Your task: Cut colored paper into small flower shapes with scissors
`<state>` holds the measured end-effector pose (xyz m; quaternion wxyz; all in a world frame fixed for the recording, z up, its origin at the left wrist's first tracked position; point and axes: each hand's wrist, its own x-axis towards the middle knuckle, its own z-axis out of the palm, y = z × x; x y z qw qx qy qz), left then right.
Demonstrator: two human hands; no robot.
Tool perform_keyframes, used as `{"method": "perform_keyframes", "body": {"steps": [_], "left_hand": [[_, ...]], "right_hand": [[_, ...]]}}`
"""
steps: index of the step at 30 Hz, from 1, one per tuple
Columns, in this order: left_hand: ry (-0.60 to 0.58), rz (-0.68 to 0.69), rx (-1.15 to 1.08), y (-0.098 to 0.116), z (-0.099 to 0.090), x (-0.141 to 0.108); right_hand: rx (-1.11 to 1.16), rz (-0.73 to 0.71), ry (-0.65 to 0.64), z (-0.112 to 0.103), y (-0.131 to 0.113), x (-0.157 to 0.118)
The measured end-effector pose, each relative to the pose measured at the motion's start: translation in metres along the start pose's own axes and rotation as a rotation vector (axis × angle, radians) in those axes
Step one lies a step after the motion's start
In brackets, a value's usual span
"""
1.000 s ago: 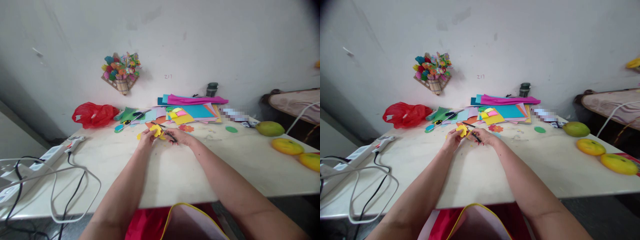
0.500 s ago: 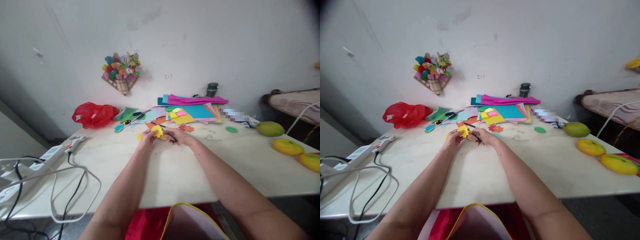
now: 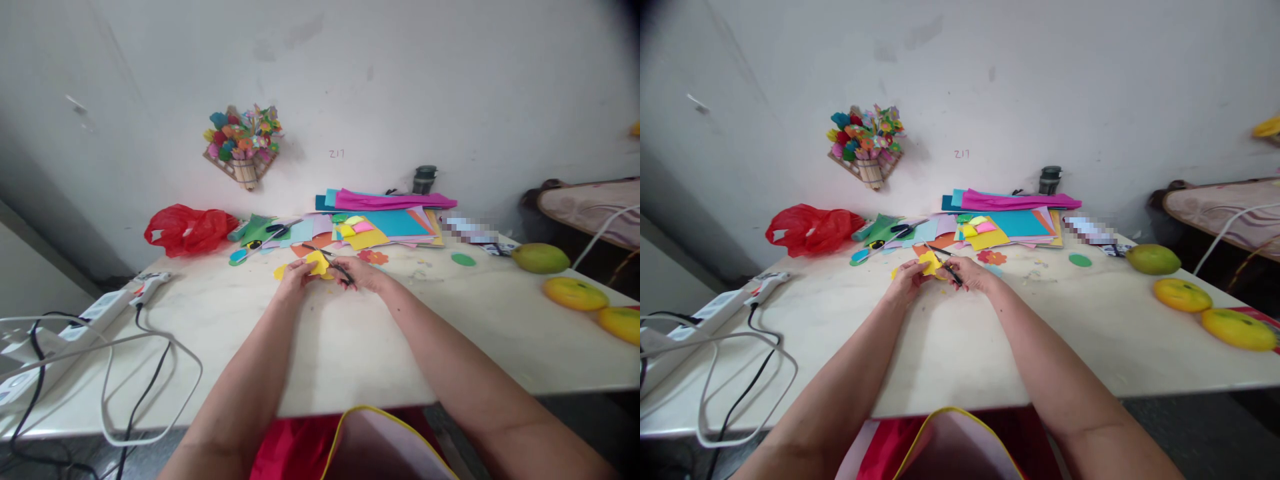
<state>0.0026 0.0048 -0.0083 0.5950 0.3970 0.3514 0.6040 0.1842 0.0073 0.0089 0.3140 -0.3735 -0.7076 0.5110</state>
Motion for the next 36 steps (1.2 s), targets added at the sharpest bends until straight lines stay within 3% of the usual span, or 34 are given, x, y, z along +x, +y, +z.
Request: {"method": "perform_keyframes", "body": {"steps": [16, 20, 26, 31, 36], "left_hand": [[-0.032, 0.020, 0.041, -0.006, -0.005, 0.004], [-0.047, 0.031, 0.074, -0.004, -0.006, 0.003], [-0.108, -0.005, 0.156, 0.000, -0.002, -0.002], [-0.184, -0.032, 0.221, -0.002, -0.001, -0.004], [-0.188, -0.018, 0.215, -0.004, -0.002, -0.003]], "right_hand": [[-0.010, 0.022, 0.047, 0.004, -0.006, 0.000], [0.000, 0.021, 0.127, 0.000, -0.009, -0.003], [0.152, -0.047, 0.275, -0.008, -0.009, -0.003], [0.265, -0.083, 0.275, -0.006, -0.008, 0.000], [0.290, -0.062, 0.289, 0.001, -0.013, 0.000]]}}
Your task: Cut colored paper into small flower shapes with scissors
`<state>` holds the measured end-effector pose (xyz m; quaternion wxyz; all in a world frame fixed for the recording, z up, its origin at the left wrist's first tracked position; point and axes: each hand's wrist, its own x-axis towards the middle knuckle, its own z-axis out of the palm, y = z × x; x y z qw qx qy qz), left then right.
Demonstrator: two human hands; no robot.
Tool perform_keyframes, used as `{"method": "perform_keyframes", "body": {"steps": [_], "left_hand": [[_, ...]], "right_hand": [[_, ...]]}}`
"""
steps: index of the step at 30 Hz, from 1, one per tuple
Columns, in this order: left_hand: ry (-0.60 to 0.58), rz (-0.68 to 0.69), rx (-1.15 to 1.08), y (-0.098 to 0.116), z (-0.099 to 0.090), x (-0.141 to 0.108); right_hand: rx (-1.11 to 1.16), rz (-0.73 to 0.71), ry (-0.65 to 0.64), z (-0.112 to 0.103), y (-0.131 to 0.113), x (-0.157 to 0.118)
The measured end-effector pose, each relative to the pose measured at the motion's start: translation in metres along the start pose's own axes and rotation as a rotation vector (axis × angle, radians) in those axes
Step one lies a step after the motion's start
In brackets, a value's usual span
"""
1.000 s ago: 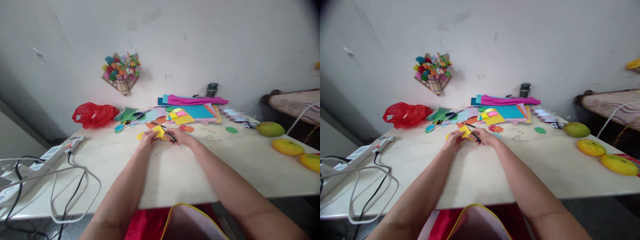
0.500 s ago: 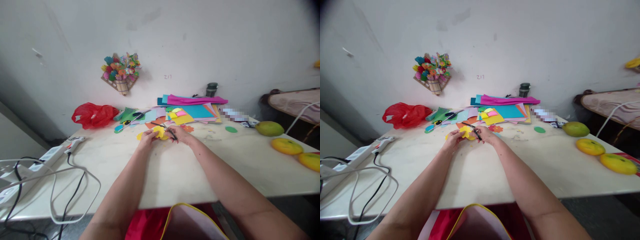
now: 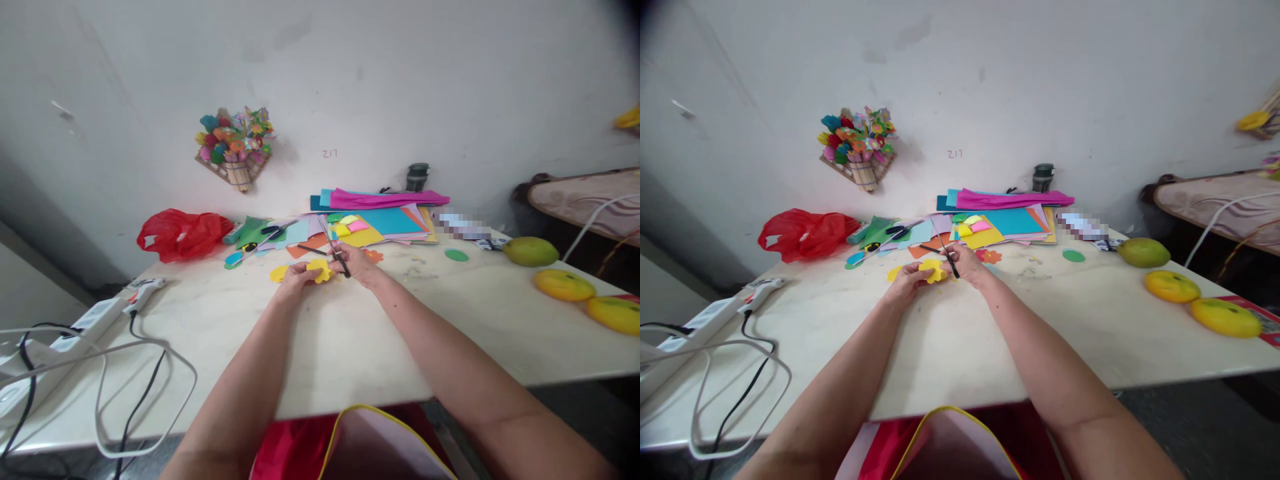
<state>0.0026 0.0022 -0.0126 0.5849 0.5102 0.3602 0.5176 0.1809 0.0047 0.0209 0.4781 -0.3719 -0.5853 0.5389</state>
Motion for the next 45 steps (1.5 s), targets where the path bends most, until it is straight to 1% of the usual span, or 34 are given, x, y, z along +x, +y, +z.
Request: {"method": "perform_keyframes", "body": {"steps": [3, 7, 9, 11, 14, 16, 20, 25, 30, 36, 45], "left_hand": [[0.015, 0.029, -0.023, 0.001, 0.002, 0.000], [0.027, 0.041, -0.029, 0.002, 0.004, -0.001], [0.056, 0.053, -0.037, 0.003, 0.004, -0.001], [0.114, 0.075, -0.061, 0.004, 0.002, 0.000], [0.203, 0.109, -0.127, 0.003, 0.000, 0.003], [0.222, 0.126, -0.179, 0.003, -0.001, 0.005], [0.228, 0.148, -0.260, 0.002, 0.002, 0.005], [0.252, 0.144, -0.283, 0.004, 0.005, 0.004], [0.269, 0.147, -0.299, 0.004, 0.007, 0.003], [0.281, 0.144, -0.296, 0.003, 0.008, 0.004], [0.277, 0.133, -0.310, 0.002, 0.008, 0.005]], "right_hand": [[0.000, -0.005, 0.013, 0.006, -0.002, -0.002], [-0.020, 0.010, -0.010, 0.010, -0.001, -0.003], [-0.057, 0.013, -0.011, 0.009, 0.000, -0.003], [-0.114, 0.026, -0.022, 0.008, 0.000, -0.004], [-0.185, 0.068, -0.095, 0.006, 0.002, -0.005], [-0.217, 0.088, -0.149, 0.007, 0.004, -0.006], [-0.244, 0.080, -0.221, 0.009, 0.009, -0.005], [-0.260, 0.056, -0.260, 0.010, 0.013, -0.005], [-0.263, 0.050, -0.269, 0.011, 0.012, -0.007], [-0.264, 0.056, -0.288, 0.011, 0.017, -0.004], [-0.268, 0.062, -0.252, 0.013, 0.018, -0.003]]}}
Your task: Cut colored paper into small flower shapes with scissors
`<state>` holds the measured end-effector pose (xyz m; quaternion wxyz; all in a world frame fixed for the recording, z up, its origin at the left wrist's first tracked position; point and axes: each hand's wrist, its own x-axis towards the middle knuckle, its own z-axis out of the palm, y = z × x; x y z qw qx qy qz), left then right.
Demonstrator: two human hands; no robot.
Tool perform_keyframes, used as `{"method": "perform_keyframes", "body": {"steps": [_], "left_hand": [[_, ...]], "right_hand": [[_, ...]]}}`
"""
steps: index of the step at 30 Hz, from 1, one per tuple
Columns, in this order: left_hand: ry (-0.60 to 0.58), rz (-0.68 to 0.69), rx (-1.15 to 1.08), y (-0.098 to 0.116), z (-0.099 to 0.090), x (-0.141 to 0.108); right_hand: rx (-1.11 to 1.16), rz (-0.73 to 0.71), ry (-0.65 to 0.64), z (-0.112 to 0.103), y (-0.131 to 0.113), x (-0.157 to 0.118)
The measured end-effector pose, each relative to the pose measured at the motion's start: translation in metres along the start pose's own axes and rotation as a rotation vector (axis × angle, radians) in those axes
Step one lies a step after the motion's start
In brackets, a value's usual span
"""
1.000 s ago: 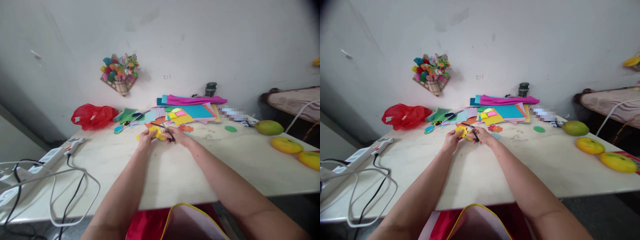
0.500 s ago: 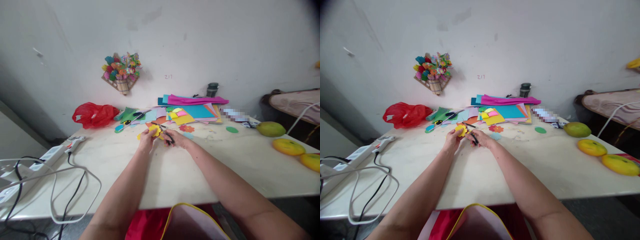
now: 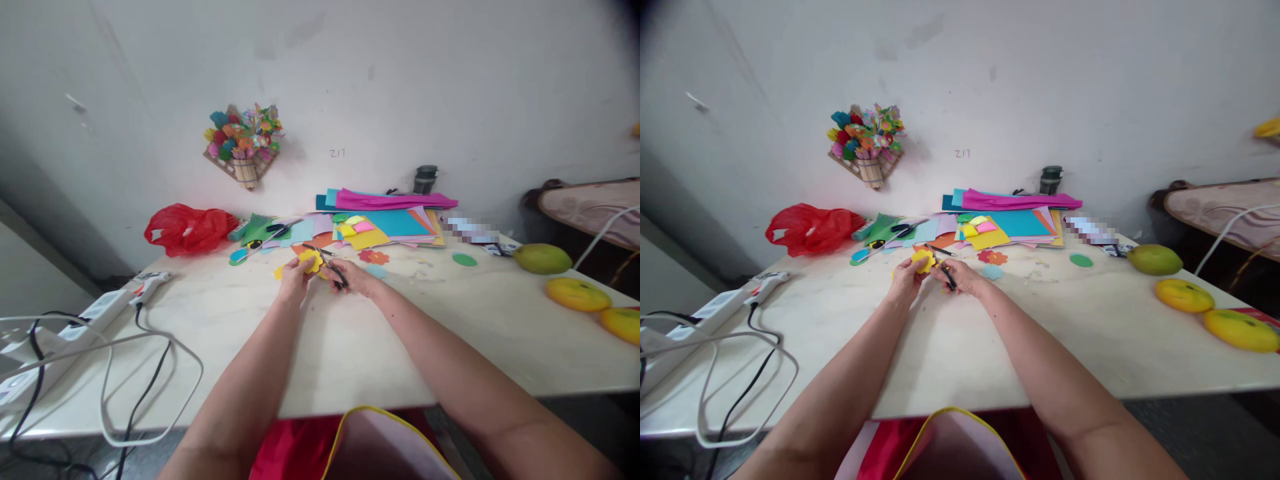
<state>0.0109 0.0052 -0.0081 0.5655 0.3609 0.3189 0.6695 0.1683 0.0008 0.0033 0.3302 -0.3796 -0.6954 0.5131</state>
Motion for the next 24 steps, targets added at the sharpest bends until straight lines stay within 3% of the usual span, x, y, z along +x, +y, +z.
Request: {"method": "perform_keyframes", "body": {"steps": [24], "left_hand": [[0.045, 0.006, -0.007, 0.0005, 0.0039, -0.0008]], "right_hand": [[-0.023, 0.016, 0.046, 0.0044, -0.0051, -0.0019]]}}
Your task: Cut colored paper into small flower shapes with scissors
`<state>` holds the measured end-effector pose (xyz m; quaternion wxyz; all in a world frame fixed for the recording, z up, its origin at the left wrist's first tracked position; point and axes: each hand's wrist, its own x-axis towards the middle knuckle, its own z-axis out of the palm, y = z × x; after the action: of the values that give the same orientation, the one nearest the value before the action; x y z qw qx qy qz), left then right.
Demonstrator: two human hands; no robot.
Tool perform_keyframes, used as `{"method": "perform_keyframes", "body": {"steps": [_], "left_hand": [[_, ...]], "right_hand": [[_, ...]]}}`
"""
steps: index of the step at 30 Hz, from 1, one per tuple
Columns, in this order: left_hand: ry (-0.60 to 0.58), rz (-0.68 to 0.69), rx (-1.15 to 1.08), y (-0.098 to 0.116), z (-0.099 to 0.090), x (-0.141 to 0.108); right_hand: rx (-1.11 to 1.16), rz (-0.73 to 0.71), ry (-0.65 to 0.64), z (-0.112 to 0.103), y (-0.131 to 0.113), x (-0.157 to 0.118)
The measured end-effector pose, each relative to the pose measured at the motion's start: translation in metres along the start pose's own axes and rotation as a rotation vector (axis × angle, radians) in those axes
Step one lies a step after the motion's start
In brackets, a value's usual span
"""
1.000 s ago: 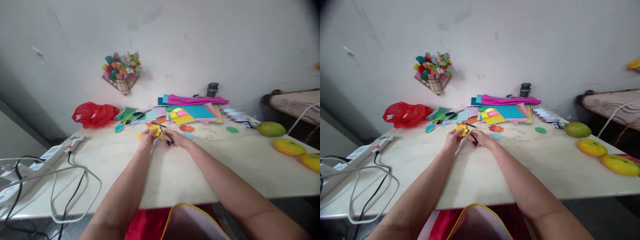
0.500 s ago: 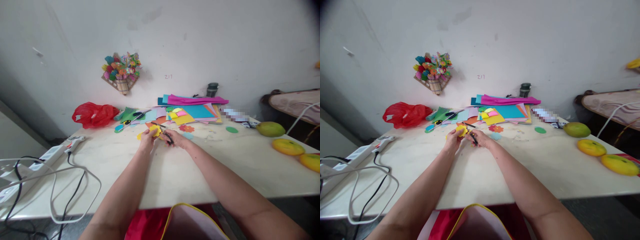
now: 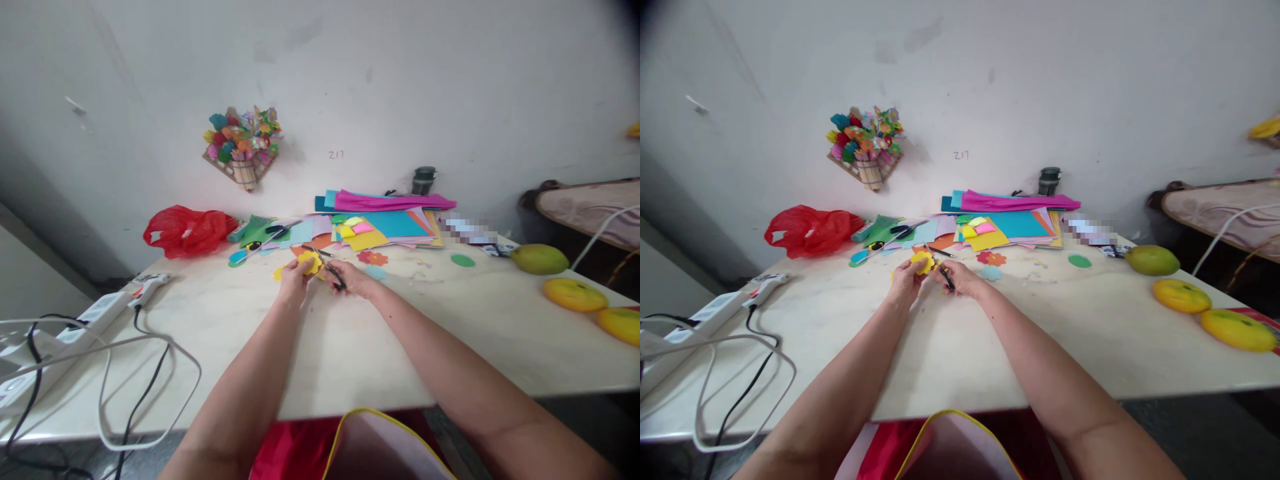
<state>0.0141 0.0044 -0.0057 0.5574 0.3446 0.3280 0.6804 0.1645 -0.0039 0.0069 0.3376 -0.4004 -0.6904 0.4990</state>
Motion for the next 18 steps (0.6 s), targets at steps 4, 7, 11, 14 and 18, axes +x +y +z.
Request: {"method": "perform_keyframes", "body": {"steps": [4, 7, 11, 14, 18], "left_hand": [[-0.006, 0.000, 0.001, -0.001, -0.001, 0.001], [-0.002, 0.004, 0.006, -0.003, -0.002, 0.002], [0.014, -0.001, -0.002, -0.004, -0.002, 0.002], [0.016, -0.001, -0.008, -0.004, -0.002, 0.002], [0.023, 0.002, -0.014, -0.004, -0.002, 0.002]], "right_hand": [[0.011, 0.008, -0.001, 0.001, -0.003, -0.002], [0.014, 0.009, 0.003, 0.002, -0.004, -0.002], [0.021, 0.030, 0.008, 0.002, 0.000, 0.001], [0.047, 0.008, -0.002, 0.001, 0.006, 0.004], [0.048, -0.018, -0.029, 0.000, 0.010, 0.005]]}}
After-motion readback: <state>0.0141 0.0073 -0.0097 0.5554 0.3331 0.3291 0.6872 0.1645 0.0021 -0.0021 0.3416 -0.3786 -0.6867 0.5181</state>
